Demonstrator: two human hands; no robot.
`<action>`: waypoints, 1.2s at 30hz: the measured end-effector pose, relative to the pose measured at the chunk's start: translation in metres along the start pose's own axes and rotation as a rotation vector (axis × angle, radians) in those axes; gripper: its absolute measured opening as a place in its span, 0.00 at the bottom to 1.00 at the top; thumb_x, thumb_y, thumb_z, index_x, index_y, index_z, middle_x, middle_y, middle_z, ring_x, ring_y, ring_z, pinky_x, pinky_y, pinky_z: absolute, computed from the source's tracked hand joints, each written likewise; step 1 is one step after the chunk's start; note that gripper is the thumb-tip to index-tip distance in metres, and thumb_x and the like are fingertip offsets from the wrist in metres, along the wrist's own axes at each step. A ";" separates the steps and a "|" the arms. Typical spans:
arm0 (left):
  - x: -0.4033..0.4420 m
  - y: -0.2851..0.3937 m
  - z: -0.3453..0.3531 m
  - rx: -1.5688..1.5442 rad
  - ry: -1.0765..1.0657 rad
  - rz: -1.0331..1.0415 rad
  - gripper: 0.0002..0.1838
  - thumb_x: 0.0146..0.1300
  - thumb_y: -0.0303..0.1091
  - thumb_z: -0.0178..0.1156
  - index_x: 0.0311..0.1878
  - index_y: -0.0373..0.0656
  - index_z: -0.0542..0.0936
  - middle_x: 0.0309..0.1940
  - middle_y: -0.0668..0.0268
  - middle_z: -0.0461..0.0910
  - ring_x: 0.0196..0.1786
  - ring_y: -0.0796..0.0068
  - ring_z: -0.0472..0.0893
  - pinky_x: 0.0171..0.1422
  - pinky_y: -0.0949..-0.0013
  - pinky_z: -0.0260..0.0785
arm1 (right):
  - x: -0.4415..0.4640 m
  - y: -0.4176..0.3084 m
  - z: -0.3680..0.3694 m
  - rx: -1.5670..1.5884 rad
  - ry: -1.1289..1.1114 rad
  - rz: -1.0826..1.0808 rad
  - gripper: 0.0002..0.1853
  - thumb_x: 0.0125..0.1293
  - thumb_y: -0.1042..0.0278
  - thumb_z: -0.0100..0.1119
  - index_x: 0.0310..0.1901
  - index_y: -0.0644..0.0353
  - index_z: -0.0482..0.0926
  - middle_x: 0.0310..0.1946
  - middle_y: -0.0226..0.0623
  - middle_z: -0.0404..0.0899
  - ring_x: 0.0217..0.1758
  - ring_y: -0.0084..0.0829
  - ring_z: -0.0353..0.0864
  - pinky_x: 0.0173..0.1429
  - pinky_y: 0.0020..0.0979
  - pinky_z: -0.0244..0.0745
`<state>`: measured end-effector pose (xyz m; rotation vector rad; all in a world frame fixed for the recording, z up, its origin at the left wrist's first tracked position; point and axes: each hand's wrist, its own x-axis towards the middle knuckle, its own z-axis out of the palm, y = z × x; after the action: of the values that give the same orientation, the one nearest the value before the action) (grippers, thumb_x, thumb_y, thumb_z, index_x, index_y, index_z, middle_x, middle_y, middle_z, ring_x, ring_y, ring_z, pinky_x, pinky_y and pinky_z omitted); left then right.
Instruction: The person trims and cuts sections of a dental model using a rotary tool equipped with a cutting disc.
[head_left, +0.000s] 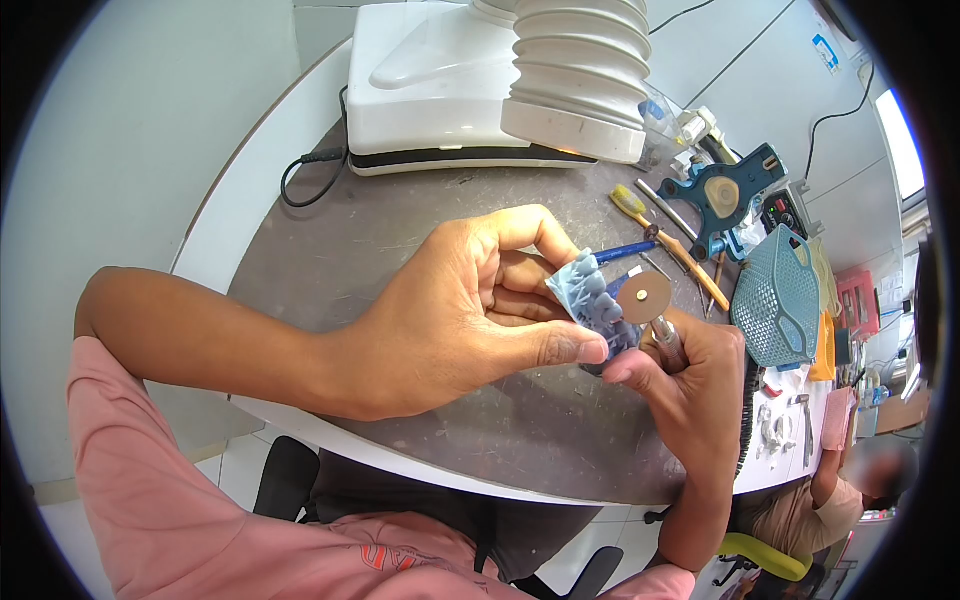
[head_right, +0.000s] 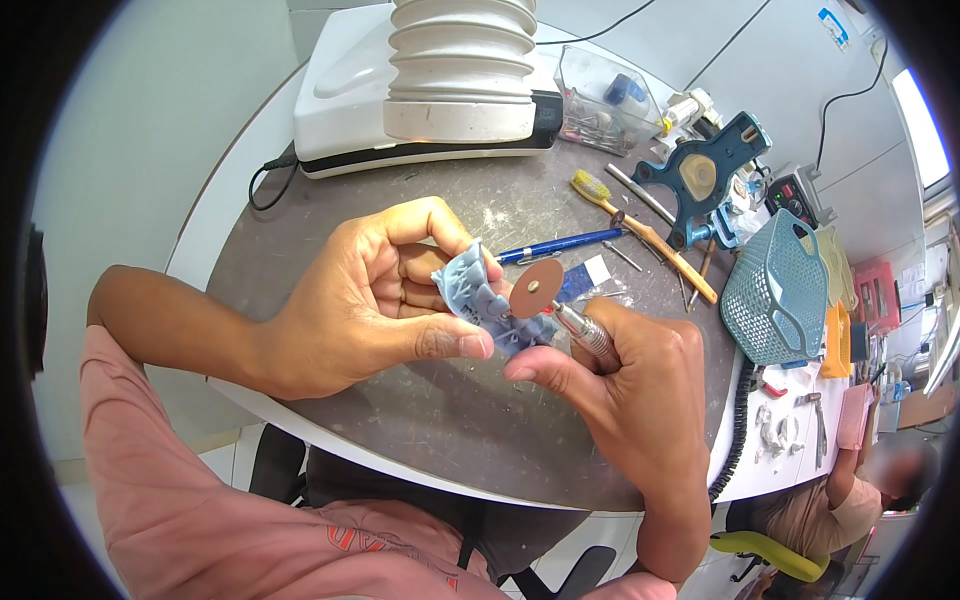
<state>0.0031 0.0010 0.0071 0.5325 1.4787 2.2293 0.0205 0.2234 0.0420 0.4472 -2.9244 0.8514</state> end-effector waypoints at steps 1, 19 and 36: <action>0.000 0.000 0.000 0.000 0.000 0.000 0.19 0.60 0.23 0.70 0.50 0.37 0.72 0.44 0.60 0.82 0.48 0.80 0.83 0.54 0.76 0.76 | 0.000 0.000 0.000 -0.002 0.000 0.000 0.31 0.46 0.47 0.79 0.17 0.62 0.67 0.09 0.31 0.57 0.15 0.25 0.52 0.19 0.30 0.51; 0.001 -0.002 0.000 0.005 0.001 0.004 0.20 0.59 0.21 0.70 0.51 0.37 0.71 0.49 0.60 0.81 0.50 0.78 0.82 0.57 0.74 0.77 | 0.000 0.002 0.000 -0.037 0.017 -0.016 0.31 0.46 0.47 0.79 0.17 0.62 0.67 0.09 0.32 0.57 0.15 0.26 0.53 0.19 0.31 0.51; 0.002 -0.005 0.000 -0.038 -0.068 0.084 0.21 0.61 0.15 0.64 0.55 0.38 0.69 0.55 0.56 0.79 0.58 0.74 0.79 0.64 0.70 0.74 | -0.001 -0.002 0.001 -0.075 0.138 -0.098 0.28 0.44 0.49 0.81 0.21 0.62 0.72 0.10 0.29 0.60 0.15 0.21 0.56 0.20 0.28 0.53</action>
<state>0.0014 0.0037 0.0027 0.6632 1.4013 2.2738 0.0224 0.2215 0.0417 0.5007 -2.7727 0.7262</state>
